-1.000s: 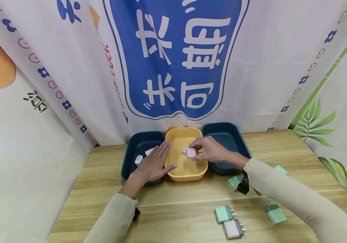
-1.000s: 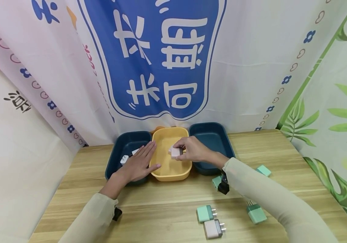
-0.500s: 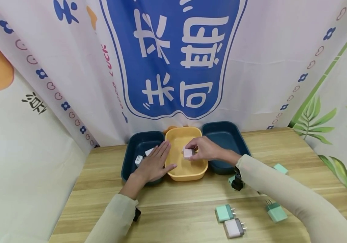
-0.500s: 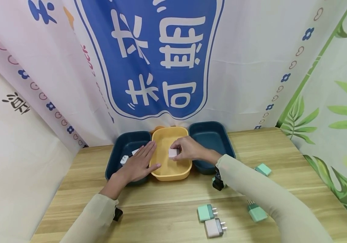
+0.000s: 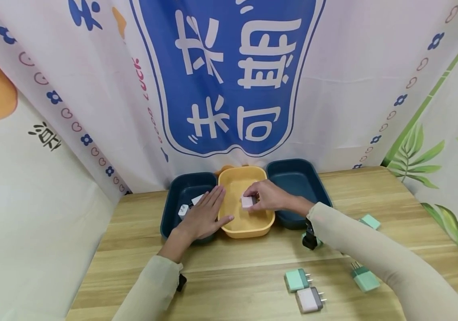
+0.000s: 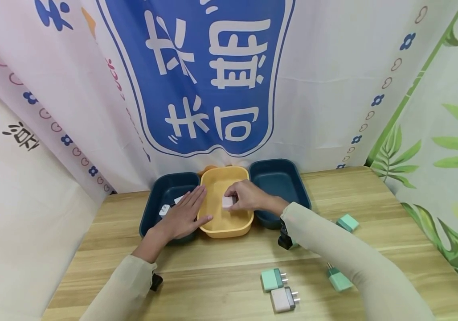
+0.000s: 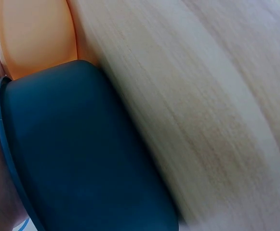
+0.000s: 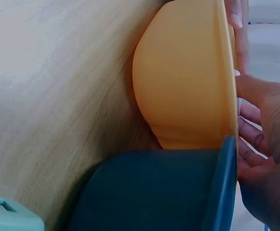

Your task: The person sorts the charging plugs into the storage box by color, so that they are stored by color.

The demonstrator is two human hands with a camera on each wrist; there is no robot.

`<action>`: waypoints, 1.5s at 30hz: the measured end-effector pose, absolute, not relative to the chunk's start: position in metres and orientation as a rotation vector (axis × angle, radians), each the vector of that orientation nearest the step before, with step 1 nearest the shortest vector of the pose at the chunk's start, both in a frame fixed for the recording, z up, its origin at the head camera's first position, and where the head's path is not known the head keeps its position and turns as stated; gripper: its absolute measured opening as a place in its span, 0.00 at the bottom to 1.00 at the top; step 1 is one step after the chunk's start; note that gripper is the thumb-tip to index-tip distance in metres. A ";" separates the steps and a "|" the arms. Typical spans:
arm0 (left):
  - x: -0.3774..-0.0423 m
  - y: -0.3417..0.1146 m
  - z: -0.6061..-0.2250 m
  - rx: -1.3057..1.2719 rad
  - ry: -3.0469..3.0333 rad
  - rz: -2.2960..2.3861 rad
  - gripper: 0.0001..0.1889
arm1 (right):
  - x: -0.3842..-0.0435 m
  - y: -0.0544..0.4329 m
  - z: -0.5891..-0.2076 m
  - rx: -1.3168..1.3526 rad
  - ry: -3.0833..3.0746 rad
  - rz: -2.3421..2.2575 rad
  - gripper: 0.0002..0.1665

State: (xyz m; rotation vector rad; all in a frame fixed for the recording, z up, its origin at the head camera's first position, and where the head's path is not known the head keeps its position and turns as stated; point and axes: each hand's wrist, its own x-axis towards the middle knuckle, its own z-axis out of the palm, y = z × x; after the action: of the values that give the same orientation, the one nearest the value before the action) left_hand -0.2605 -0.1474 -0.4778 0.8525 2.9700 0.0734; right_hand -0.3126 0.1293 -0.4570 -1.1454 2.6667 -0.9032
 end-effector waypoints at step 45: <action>-0.260 -0.147 -0.476 0.848 2.962 0.090 0.49 | -0.266 0.149 -0.437 -1.242 2.602 -0.967 0.23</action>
State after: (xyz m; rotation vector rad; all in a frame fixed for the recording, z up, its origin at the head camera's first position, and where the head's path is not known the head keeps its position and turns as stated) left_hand -0.2601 -0.1470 -0.4761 0.8478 2.9616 0.0896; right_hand -0.2663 0.1494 -0.4375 -1.2424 2.6019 -0.9674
